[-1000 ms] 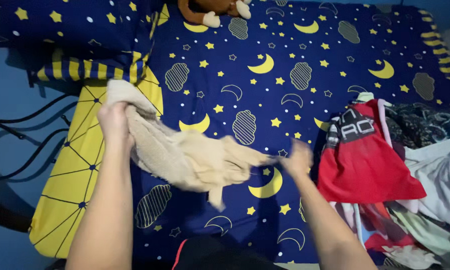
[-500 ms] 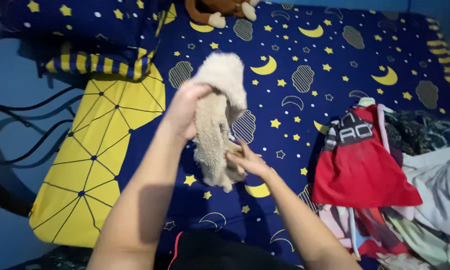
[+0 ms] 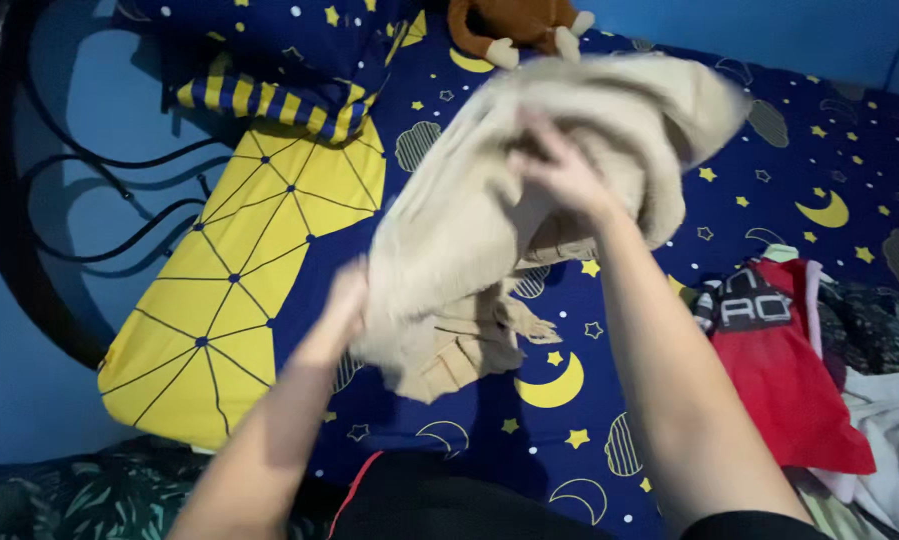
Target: The person folds several towels one by one on a bed. They unfold, smooth, and fold a beige towel, then a purple towel, a red towel, and a white towel, stacking each folded towel on the left side of the bed.
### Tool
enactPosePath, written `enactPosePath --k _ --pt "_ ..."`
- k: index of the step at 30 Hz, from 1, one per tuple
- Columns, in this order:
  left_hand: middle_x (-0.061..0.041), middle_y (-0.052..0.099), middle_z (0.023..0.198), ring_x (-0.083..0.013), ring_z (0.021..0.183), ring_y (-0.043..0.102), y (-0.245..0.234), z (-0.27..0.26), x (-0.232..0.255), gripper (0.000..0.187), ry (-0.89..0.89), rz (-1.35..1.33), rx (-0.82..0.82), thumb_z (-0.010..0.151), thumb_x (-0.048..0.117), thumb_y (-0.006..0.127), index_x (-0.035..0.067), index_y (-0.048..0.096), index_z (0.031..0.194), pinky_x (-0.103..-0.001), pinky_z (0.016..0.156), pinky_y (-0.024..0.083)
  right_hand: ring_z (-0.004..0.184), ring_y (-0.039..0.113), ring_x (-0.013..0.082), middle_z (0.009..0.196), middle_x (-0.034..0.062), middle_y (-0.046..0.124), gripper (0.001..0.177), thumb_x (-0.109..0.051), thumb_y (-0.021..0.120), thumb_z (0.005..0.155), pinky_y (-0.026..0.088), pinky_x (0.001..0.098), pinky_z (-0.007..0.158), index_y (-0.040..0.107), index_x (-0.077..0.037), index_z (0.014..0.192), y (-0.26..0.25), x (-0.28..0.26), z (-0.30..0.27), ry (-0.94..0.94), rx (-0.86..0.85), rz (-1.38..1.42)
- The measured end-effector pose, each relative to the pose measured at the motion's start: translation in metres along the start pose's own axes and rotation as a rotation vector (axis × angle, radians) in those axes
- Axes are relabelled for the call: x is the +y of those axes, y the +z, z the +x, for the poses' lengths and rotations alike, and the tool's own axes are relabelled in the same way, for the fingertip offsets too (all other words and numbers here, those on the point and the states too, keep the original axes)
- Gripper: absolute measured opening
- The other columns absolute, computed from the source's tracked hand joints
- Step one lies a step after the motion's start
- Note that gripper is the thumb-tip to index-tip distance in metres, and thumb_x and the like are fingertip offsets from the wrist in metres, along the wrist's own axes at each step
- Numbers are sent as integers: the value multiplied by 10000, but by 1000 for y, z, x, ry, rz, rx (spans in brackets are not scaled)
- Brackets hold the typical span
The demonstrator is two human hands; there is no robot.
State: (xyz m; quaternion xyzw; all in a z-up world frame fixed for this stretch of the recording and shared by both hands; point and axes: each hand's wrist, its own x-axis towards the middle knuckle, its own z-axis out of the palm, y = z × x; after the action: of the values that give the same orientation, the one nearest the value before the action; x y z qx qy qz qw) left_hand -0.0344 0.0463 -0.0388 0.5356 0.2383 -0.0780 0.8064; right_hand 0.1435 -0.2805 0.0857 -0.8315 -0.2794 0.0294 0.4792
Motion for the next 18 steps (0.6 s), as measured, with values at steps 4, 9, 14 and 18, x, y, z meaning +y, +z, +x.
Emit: enactPosePath --k 4,9,14,18 --pt "-201 714 1205 -347 1133 693 -92 20 -127 536 -164 770 307 847 430 624 43 683 1213 -437 988 533 1275 509 243 1402 126 582 570 -432 660 954 383 388 1076 558 -132 1428 62 101 -47 365 -175 -123" --pt "-206 731 1161 -381 1102 701 -152 21 -180 536 -163 1084 303 764 446 719 90 737 1164 -447 960 528 983 709 176 1079 116 784 424 -319 756 862 558 335 891 753 -6 1148 138 192 -155 671 10 7" --pt "-193 740 1162 -379 1108 702 -136 63 -177 460 2 1187 278 804 436 674 131 758 1138 -452 961 541 1011 691 169 1129 113 753 466 -282 739 822 518 311 924 725 -23 1210 188 189 -214 757 -7 -118" --pt "-223 731 1162 -411 1113 683 -114 80 -197 471 -7 1170 241 813 407 663 105 729 1168 -479 973 531 977 726 229 1094 130 784 470 -315 739 819 549 349 902 736 -14 1180 211 171 -208 931 98 10"
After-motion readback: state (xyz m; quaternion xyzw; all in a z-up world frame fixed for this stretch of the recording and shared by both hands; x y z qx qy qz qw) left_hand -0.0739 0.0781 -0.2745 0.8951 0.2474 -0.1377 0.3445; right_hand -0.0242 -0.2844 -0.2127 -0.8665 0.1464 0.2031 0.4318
